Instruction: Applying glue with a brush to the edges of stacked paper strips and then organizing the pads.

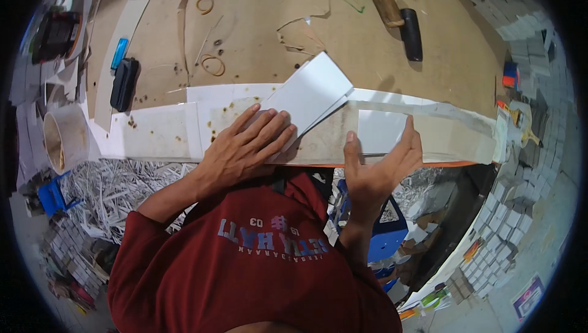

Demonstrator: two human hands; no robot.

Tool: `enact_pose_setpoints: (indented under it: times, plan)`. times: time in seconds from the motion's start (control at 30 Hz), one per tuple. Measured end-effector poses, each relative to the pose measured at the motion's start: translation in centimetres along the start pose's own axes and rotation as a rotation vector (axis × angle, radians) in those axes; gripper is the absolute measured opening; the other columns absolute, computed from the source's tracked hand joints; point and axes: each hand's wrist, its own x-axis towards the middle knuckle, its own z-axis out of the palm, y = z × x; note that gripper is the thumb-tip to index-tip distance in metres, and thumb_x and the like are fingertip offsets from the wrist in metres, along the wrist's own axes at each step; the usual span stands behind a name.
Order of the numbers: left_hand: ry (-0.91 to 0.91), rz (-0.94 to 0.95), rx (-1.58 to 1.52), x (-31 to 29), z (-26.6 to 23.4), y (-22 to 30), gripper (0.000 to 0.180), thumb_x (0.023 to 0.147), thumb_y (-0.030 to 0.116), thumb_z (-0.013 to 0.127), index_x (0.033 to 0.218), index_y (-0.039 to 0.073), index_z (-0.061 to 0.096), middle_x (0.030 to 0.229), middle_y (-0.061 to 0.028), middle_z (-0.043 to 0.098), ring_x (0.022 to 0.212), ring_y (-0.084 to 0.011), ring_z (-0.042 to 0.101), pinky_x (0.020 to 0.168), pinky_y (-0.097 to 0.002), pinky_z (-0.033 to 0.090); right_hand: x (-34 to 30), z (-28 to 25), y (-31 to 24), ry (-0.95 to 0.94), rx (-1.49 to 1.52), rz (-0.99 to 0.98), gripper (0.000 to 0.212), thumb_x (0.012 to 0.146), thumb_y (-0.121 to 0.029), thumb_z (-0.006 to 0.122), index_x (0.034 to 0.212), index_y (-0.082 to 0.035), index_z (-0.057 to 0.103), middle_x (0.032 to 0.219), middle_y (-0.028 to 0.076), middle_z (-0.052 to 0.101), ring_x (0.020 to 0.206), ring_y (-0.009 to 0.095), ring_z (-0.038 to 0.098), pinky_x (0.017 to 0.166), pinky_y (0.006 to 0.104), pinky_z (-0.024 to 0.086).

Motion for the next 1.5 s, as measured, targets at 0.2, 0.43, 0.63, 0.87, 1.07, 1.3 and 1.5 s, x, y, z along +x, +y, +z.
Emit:
enact_pose_setpoints:
  times: [0.2,0.43,0.63,0.87,1.07,1.3,1.5]
  plan:
    - [0.019,-0.035,-0.100,-0.9,0.8,0.4,0.081,0.077,0.047,0.079,0.145,0.014,0.050,0.160,-0.0148,0.041,0.147,-0.0311,0.040,0.124,-0.0560,0.023,-1.2,0.4,4.6,-0.072,0.210,-0.040,0.044,0.085,-0.014,0.076,0.124,0.003,0.064,0.121,0.021,0.064,0.114,0.038,0.058,0.105,0.0488,0.044]
    - [-0.135,-0.112,-0.159,1.2,-1.2,0.5,0.110,0.069,0.049,0.084,0.161,0.011,0.035,0.169,-0.0150,0.028,0.156,-0.0311,0.029,0.127,-0.0549,0.018,1.5,-4.8,6.3,0.741,-0.174,0.112,0.042,0.107,-0.026,0.059,0.103,0.015,0.066,0.099,0.021,0.074,0.084,0.024,0.073,0.071,0.0326,0.063]
    - [0.053,-0.015,-0.062,-3.3,2.7,0.0,0.078,0.083,0.050,0.074,0.154,0.049,0.041,0.152,-0.0068,0.047,0.143,-0.0309,0.042,0.122,-0.0627,0.025,1.9,-2.5,-4.4,-0.285,1.094,0.379,0.073,0.098,0.004,0.065,0.156,0.007,0.020,0.097,0.021,0.072,0.087,0.019,0.071,0.070,0.0299,0.061]
    - [0.056,0.000,-0.055,-0.1,0.6,0.4,0.077,0.083,0.038,0.075,0.148,0.005,0.050,0.164,-0.0118,0.039,0.151,-0.0269,0.038,0.123,-0.0480,0.030,1.3,-0.9,-0.5,-0.170,0.314,0.278,0.074,0.090,-0.010,0.075,0.152,0.004,0.036,0.123,0.023,0.062,0.111,0.031,0.062,0.091,0.0439,0.053]
    - [-0.004,-0.016,-0.063,-0.8,-0.6,0.0,0.067,0.083,0.037,0.073,0.139,0.005,0.057,0.166,-0.0124,0.036,0.154,-0.0293,0.033,0.127,-0.0465,0.025,-1.3,1.9,3.8,-0.043,0.032,-0.001,0.064,0.082,-0.016,0.078,0.139,0.004,0.055,0.138,0.026,0.054,0.131,0.044,0.051,0.111,0.0512,0.040]
    - [-0.139,-0.130,-0.206,1.1,-1.5,0.4,0.103,0.072,0.040,0.084,0.160,0.015,0.036,0.170,-0.0118,0.026,0.157,-0.0295,0.026,0.128,-0.0528,0.019,1.3,-4.2,6.8,0.965,-0.029,0.365,0.042,0.110,-0.028,0.051,0.108,0.013,0.059,0.095,0.019,0.072,0.084,0.025,0.072,0.070,0.0372,0.062]
    - [0.090,-0.128,-0.182,-2.5,2.6,0.4,0.091,0.083,0.045,0.075,0.162,0.029,0.033,0.170,-0.0072,0.028,0.155,-0.0267,0.029,0.126,-0.0547,0.022,2.5,-1.1,-3.3,-0.009,0.841,-0.159,0.051,0.102,-0.010,0.063,0.144,0.009,0.041,0.105,0.020,0.073,0.092,0.030,0.076,0.068,0.0330,0.065]
